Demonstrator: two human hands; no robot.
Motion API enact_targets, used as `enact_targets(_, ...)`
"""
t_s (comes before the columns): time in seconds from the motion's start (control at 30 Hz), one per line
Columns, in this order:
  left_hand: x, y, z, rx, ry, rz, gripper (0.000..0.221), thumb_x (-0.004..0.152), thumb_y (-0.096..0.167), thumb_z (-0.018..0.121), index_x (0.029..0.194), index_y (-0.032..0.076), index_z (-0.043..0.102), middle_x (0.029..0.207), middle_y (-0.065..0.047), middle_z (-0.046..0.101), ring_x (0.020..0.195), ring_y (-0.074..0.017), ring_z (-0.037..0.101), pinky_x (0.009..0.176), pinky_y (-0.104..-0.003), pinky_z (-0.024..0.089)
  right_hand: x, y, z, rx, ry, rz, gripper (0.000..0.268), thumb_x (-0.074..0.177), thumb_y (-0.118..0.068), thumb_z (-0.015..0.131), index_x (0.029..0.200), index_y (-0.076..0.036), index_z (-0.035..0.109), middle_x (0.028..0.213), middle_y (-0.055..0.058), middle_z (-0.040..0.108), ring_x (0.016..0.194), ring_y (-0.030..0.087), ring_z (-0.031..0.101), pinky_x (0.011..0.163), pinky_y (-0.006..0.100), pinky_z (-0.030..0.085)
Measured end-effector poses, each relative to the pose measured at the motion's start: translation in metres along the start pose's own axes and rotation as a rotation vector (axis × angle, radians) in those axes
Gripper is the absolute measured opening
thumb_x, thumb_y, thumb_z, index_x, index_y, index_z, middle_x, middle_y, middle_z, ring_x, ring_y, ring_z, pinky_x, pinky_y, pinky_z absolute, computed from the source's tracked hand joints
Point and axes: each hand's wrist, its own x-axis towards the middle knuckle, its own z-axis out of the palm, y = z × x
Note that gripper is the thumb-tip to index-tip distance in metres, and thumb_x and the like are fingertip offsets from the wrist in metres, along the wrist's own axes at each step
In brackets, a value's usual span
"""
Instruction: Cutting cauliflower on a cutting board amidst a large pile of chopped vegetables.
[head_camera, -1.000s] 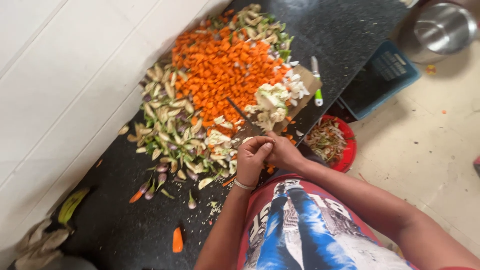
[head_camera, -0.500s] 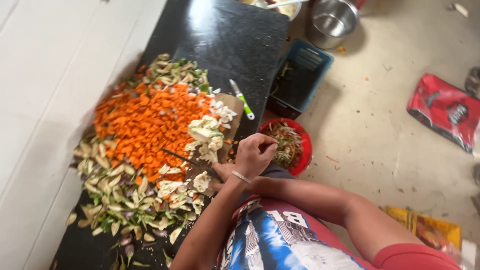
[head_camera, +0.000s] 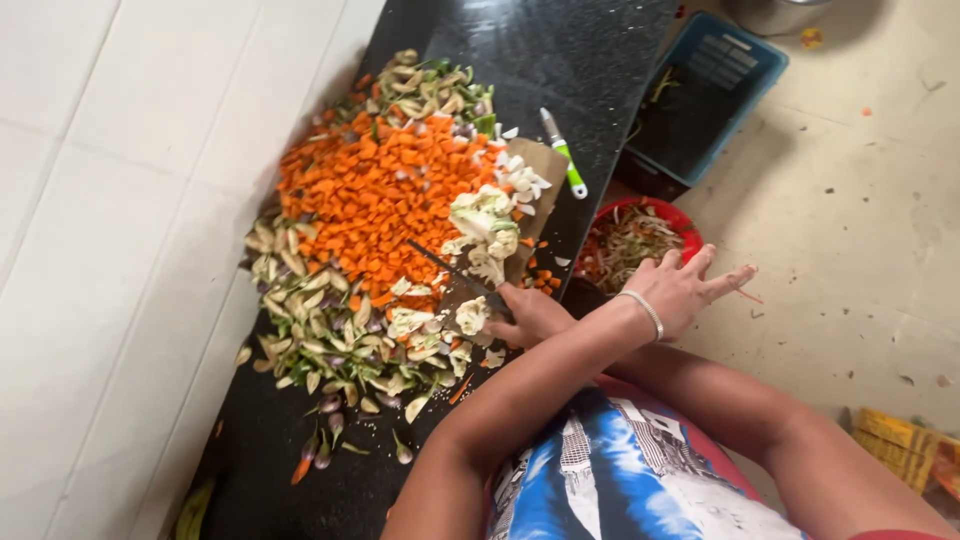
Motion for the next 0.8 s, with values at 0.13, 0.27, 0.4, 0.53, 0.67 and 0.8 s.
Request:
enact_targets(0.13, -0.033, -0.018, 0.012, -0.131, 0.057, -0.111, 0.069, 0.084, 0.014, 0.067, 0.148, 0.022, 0.044, 0.141, -0.016, 0.053, 0.123, -0.0342, 0.057, 0.096, -0.046, 0.051, 0.004, 0.012, 0.004, 0.014, -0.025, 0.015, 0.05, 0.085, -0.042, 0.077, 0.101, -0.001, 0.053, 0.08, 0.02, 0.069, 0.077, 0.039, 0.071, 0.07, 0.047, 0.054)
enact_targets(0.27, -0.099, -0.035, 0.015, -0.448, 0.531, -0.128, 0.031, 0.09, 0.02, 0.07, 0.119, 0.01, 0.069, 0.116, -0.012, 0.07, 0.104, -0.031, 0.07, 0.091, -0.04, 0.056, 0.007, 0.023, 0.009, 0.005, -0.024, -0.009, 0.051, 0.083, -0.044, 0.079, 0.1, -0.002, 0.055, 0.078, 0.017, 0.069, 0.072, 0.037, 0.071, 0.066, 0.045, 0.055)
enact_targets(0.4, -0.186, -0.042, 0.007, -0.484, 0.732, -0.259, 0.014, 0.092, 0.013, 0.069, 0.103, 0.006, 0.074, 0.101, -0.012, 0.072, 0.094, -0.0301, 0.072, 0.086, -0.039, 0.056, 0.003, 0.032, 0.006, -0.149, 0.236, -0.375, 0.063, 0.084, -0.043, 0.081, 0.113, 0.005, 0.053, 0.086, 0.026, 0.065, 0.077, 0.039, 0.068, 0.067, 0.046, 0.054)
enact_targets(0.53, -0.259, -0.044, 0.037, -0.638, 0.828, -0.643, 0.013, 0.093, 0.013, 0.066, 0.098, 0.003, 0.073, 0.091, -0.013, 0.073, 0.081, -0.028, 0.071, 0.074, -0.038, 0.056, 0.011, 0.012, -0.006, -0.001, -0.045, 0.039, 0.053, 0.087, -0.043, 0.076, 0.117, -0.002, 0.058, 0.084, 0.02, 0.07, 0.078, 0.035, 0.071, 0.067, 0.044, 0.054)
enact_targets(0.67, -0.296, -0.053, 0.095, -0.648, 0.752, -1.225, 0.018, 0.096, 0.018, 0.067, 0.089, 0.002, 0.07, 0.076, -0.015, 0.068, 0.067, -0.0279, 0.065, 0.065, -0.04, 0.051, 0.011, -0.011, -0.022, -0.006, -0.071, 0.088, 0.05, 0.084, -0.043, 0.079, 0.109, -0.003, 0.062, 0.085, 0.018, 0.071, 0.077, 0.032, 0.072, 0.069, 0.042, 0.054)
enact_targets(0.8, -0.287, -0.064, 0.125, -0.495, 0.855, -1.232, 0.022, 0.098, 0.022, 0.072, 0.088, 0.003, 0.069, 0.081, -0.014, 0.069, 0.071, -0.0265, 0.064, 0.067, -0.039, 0.051, 0.013, -0.008, -0.021, -0.001, -0.086, 0.099, 0.051, 0.082, -0.043, 0.079, 0.112, -0.005, 0.061, 0.084, 0.017, 0.071, 0.076, 0.031, 0.072, 0.068, 0.042, 0.054)
